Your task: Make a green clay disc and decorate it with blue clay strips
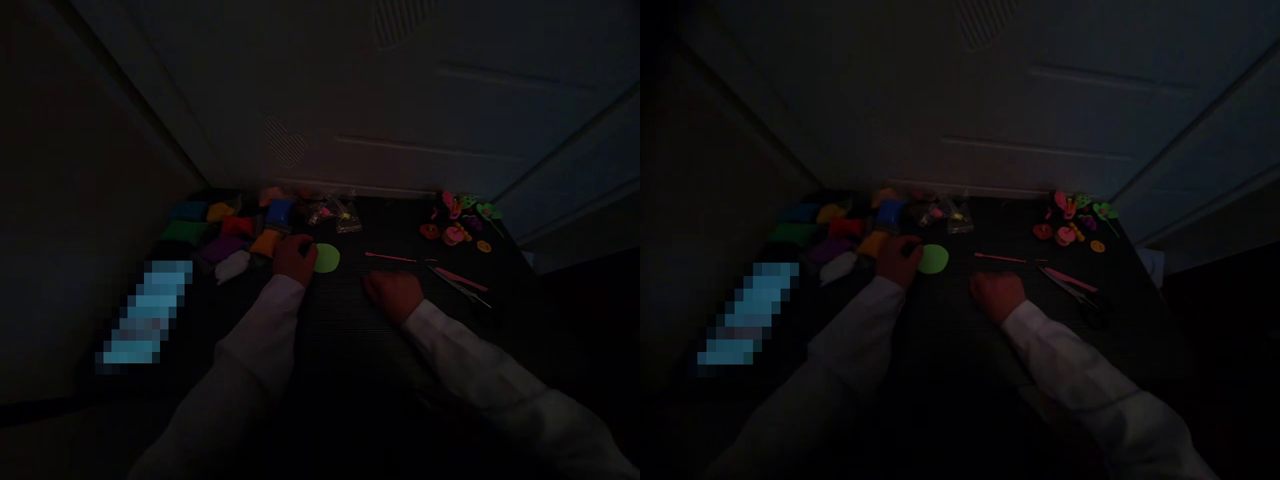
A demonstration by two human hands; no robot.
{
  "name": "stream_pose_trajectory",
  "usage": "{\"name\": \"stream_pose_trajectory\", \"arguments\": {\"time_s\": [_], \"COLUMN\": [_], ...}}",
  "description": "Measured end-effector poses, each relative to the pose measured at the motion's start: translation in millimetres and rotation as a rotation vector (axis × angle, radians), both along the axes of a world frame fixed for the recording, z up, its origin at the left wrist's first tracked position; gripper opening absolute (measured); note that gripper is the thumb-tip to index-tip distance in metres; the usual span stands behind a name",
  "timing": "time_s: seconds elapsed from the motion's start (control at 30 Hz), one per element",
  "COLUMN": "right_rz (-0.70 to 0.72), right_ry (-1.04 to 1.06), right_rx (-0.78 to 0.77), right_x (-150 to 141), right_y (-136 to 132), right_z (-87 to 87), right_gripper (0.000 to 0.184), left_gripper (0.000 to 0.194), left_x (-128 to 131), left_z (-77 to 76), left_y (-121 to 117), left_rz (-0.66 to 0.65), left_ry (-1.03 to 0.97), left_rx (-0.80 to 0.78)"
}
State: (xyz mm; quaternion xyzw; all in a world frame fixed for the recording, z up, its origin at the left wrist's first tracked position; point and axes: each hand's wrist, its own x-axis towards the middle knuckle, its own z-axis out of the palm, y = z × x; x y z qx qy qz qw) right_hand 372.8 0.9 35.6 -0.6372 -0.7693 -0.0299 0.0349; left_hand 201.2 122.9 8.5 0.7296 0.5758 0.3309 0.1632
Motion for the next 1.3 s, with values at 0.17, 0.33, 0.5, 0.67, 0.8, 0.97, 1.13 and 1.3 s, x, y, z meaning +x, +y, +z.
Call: {"name": "stream_pose_trajectory", "arguments": {"time_s": [0.17, 0.33, 0.5, 0.67, 0.8, 0.97, 1.13, 1.3], "right_rz": [0.096, 0.005, 0.049, -0.086, -0.161, -0.061, 0.008, 0.075], "right_ry": [-0.002, -0.015, 0.008, 0.034, 0.085, 0.062, 0.002, -0.02], "right_rx": [-0.03, -0.01, -0.027, 0.009, 0.016, 0.009, 0.02, 0.026], "right_x": [-7.4, -7.1, -13.1, 2.6, 15.6, -0.7, -2.7, -11.1], "right_y": [-3.2, 0.2, -0.6, 10.5, 17.8, 6.8, 8.6, 3.9], "right_z": [-0.4, 1.2, 1.4, -2.1, -3.5, -1.0, 1.3, -0.6], "right_gripper": [0.033, 0.036, 0.034, 0.04, 0.049, 0.04, 0.035, 0.031], "left_gripper": [0.022, 0.022, 0.021, 0.021, 0.022, 0.022, 0.021, 0.022], "left_x": [1.8, 2.2, 3.2, 3.0, 2.6, 2.8, 3.1, 3.0], "left_z": [-0.8, -0.3, 1.7, 1.4, 0.2, -1.1, -1.1, 0.1], "left_y": [-0.9, -1.3, -2.2, -1.9, -0.9, -0.6, -0.5, -0.6], "left_rz": [0.011, 0.015, 0.012, 0.013, 0.015, 0.018, 0.012, 0.009], "left_ry": [-0.031, -0.042, -0.048, -0.058, -0.06, -0.059, -0.059, -0.056], "left_rx": [-0.01, -0.023, -0.038, -0.04, -0.046, -0.044, -0.04, -0.041]}}
